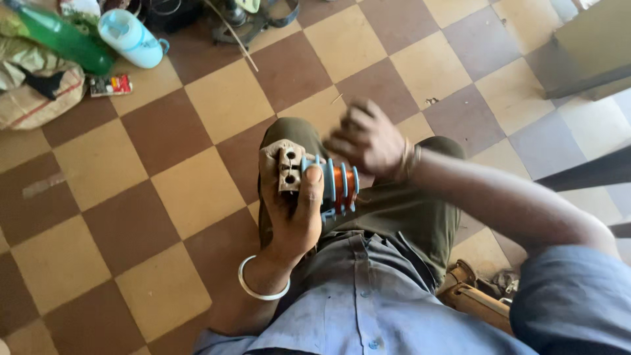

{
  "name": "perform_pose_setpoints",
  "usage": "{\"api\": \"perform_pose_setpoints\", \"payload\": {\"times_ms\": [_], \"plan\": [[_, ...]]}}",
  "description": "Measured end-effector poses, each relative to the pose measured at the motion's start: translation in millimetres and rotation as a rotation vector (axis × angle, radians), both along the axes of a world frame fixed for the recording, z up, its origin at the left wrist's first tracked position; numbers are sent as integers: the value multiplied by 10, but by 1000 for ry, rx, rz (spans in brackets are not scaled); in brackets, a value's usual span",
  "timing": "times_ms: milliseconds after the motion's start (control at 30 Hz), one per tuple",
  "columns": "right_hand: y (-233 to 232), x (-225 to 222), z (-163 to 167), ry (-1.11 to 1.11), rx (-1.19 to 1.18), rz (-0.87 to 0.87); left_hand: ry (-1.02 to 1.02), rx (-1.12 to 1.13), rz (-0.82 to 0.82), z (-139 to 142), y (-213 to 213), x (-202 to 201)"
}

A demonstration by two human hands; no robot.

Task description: The person sits on the floor holding a small transformer coil assembly with copper windings in one hand and repeatedly winds thin wire around it by hand, pulling the wire taut and guiding it around the coil throughout the clip.

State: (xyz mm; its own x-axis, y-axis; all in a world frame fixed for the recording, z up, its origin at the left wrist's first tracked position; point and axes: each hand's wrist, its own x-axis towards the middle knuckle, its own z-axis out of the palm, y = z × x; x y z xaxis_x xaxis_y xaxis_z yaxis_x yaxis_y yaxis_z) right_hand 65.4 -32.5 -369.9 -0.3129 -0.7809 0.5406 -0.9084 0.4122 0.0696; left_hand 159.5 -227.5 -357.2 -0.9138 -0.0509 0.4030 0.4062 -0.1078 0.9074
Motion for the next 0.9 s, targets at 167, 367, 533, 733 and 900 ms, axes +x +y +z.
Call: {"api": "perform_pose_setpoints", "payload": {"times_ms": [167,367,533,733,900], "plan": [[-195,982,29,-217,169,283,-52,23,93,-26,-45,-34],[223,401,753,167,-40,156,-57,147,-73,62,27,40],[-120,18,266,-68,-25,-47,-82,189,-111,50,14,20],[-65,969,388,-34,151,392,-123,100,46,-37,-53,0],[190,208,679,62,-77,33,-88,119,-97,43,3,62]]}}
